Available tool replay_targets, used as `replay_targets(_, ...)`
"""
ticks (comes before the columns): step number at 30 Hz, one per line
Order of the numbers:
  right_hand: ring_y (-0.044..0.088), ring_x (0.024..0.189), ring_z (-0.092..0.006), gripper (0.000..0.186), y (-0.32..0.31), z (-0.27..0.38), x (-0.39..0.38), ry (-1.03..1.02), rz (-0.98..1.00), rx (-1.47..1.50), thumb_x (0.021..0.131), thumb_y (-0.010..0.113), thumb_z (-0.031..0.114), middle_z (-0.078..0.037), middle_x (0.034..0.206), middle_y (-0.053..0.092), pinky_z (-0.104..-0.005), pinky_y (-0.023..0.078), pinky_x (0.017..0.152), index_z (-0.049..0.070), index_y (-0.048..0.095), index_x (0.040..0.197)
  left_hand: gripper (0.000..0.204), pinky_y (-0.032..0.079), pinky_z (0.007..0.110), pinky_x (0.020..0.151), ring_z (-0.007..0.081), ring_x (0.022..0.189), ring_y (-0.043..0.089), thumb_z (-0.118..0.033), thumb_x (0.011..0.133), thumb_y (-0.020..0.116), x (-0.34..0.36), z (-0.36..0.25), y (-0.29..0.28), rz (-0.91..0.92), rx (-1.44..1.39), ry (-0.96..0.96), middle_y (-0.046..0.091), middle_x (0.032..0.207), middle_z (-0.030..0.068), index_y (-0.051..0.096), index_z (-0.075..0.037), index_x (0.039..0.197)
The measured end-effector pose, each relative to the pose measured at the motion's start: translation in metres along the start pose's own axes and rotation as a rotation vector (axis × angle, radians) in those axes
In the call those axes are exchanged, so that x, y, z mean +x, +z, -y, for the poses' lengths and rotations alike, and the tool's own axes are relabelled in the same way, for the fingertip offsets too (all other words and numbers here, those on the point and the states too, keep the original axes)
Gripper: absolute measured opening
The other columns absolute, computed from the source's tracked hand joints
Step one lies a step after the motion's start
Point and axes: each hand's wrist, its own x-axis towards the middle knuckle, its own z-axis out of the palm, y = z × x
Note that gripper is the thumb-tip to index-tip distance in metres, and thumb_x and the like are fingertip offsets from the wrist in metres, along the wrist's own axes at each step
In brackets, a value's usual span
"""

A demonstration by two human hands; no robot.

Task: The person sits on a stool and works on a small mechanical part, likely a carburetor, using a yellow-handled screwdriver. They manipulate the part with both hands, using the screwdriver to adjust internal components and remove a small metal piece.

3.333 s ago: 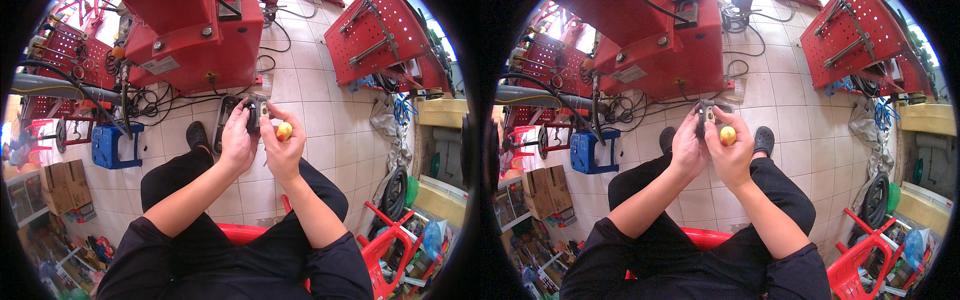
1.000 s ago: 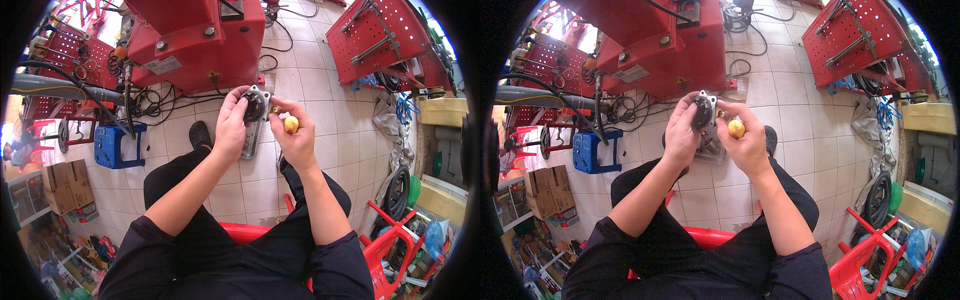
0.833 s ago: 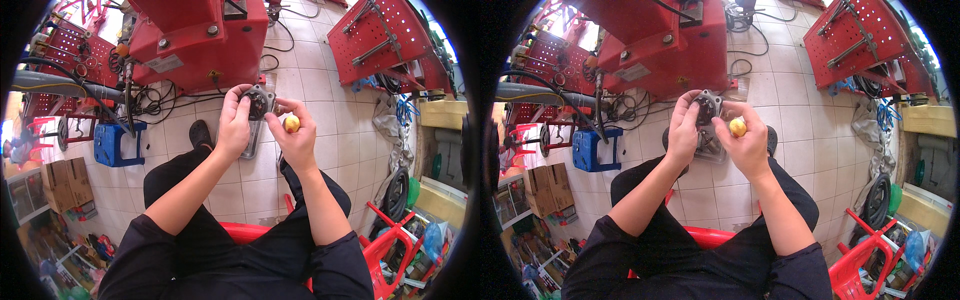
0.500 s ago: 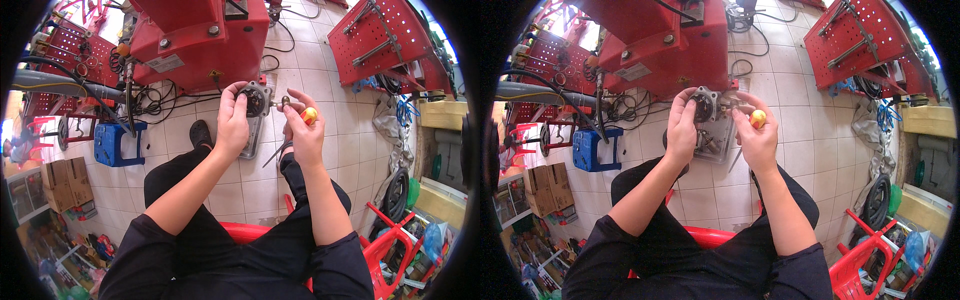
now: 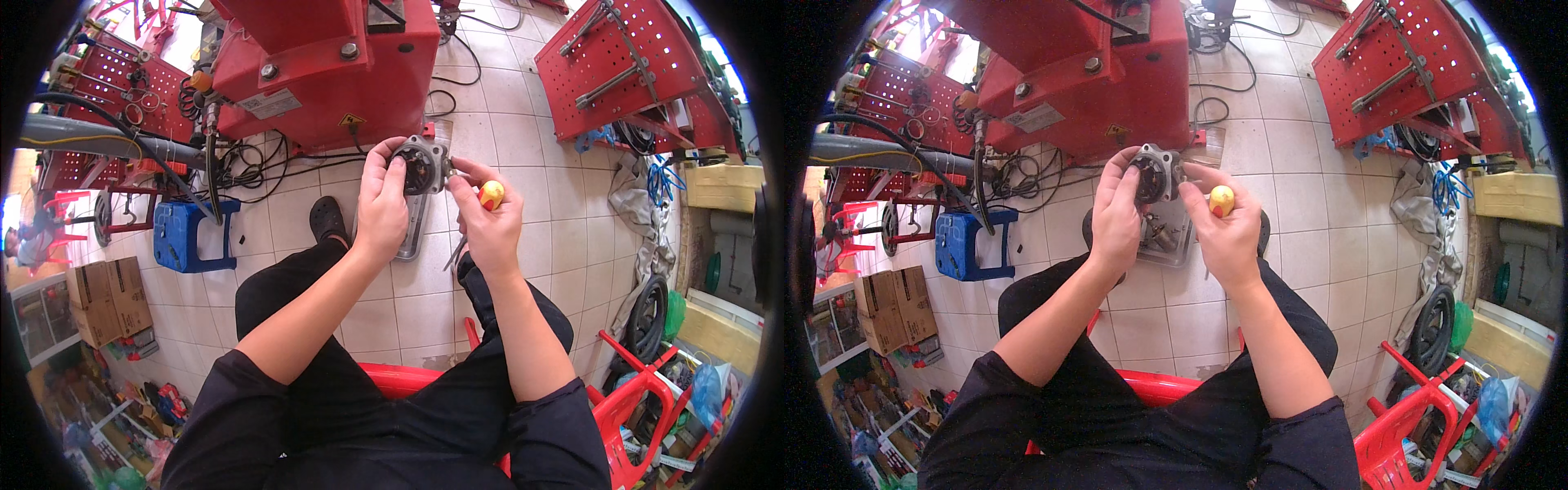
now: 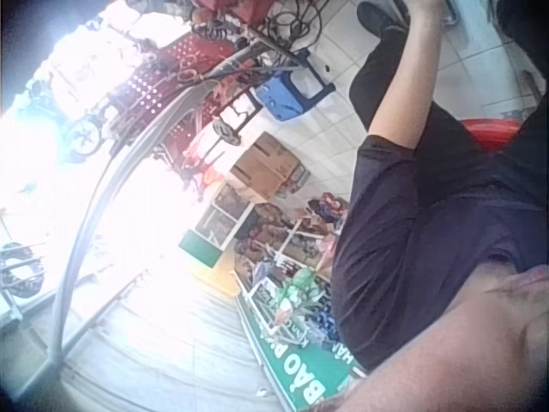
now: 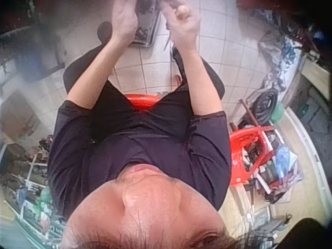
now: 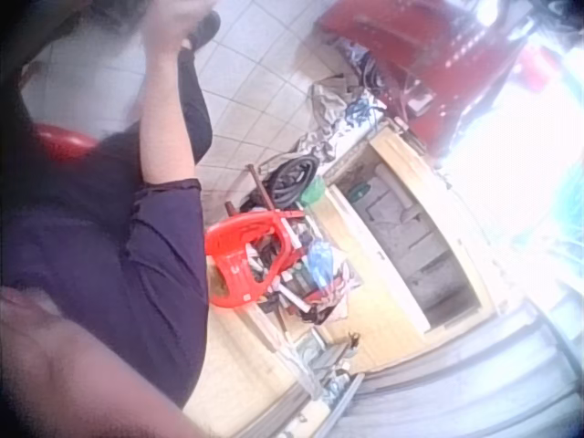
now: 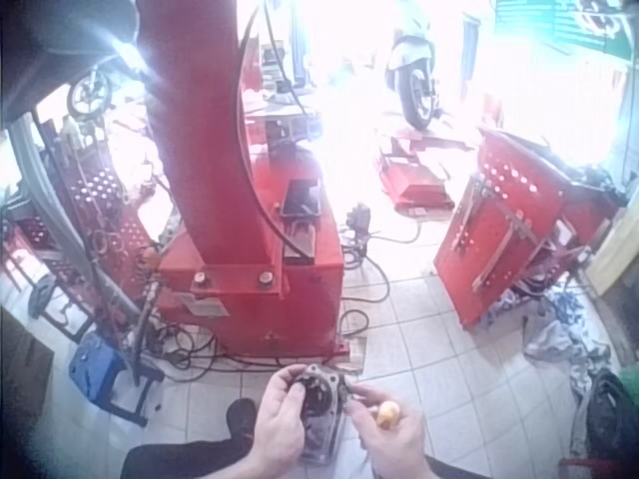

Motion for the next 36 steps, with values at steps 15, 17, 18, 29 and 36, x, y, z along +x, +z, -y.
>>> replay_targets(15,0.048,0.065,-0.0003,0.023,0.002,0.004,-0.005,-0.058,-0.044,-0.109,0.084,0.066,0.006,0.003,0.076,0.059,-0.0147,0.04,0.057,-0.004,0.062,0.105,0.022,0.041,0.024,0.086,0.0107,0.093,0.05,-0.007,0.096,0.036,0.001,0.0,-0.002,0.072,0.209,0.287,0.049,0.107,0.0072,0.042,0.0,0.116)
replay_targets(17,0.046,0.062,0.0007,0.023,-0.001,0.003,-0.005,-0.052,-0.03,-0.075,0.084,0.066,0.005,0.004,0.072,0.058,-0.0142,0.037,0.054,-0.004,0.062,0.105,0.022,0.041,0.026,0.086,0.0136,0.093,0.049,-0.007,0.095,0.037,0.003,0.001,-0.004,0.052,0.33,0.361,0.047,0.106,0.0087,0.044,0.001,0.114)
replay_targets(18,0.045,0.06,0.0012,0.022,-0.001,0.002,-0.005,-0.043,-0.022,-0.042,0.084,0.066,0.005,0.005,0.071,0.057,-0.0141,0.036,0.052,-0.003,0.062,0.105,0.021,0.04,0.027,0.086,0.0151,0.094,0.048,-0.007,0.094,0.038,0.003,0.0,-0.004,0.041,0.391,0.397,0.046,0.106,0.0094,0.045,0.001,0.113)
replay_targets(29,0.044,0.055,0.0018,0.018,-0.001,0.001,-0.005,0.015,0.004,0.01,0.085,0.064,0.004,0.005,0.066,0.056,-0.0144,0.034,0.047,-0.001,0.062,0.103,0.021,0.038,0.031,0.088,0.0224,0.096,0.047,-0.007,0.093,0.039,-0.003,-0.016,0.0,0.012,0.741,0.577,0.044,0.105,0.0127,0.046,0.001,0.111)
replay_targets(36,0.046,0.063,0.0017,0.018,0.002,0.005,-0.007,0.011,0.021,-0.055,0.085,0.064,0.004,0.004,0.074,0.057,-0.0135,0.038,0.053,-0.001,0.059,0.102,0.023,0.037,0.026,0.088,0.0146,0.097,0.045,-0.008,0.095,0.036,-0.006,-0.014,0.001,-0.028,0.751,0.534,0.045,0.106,0.0084,0.046,0.0,0.114)
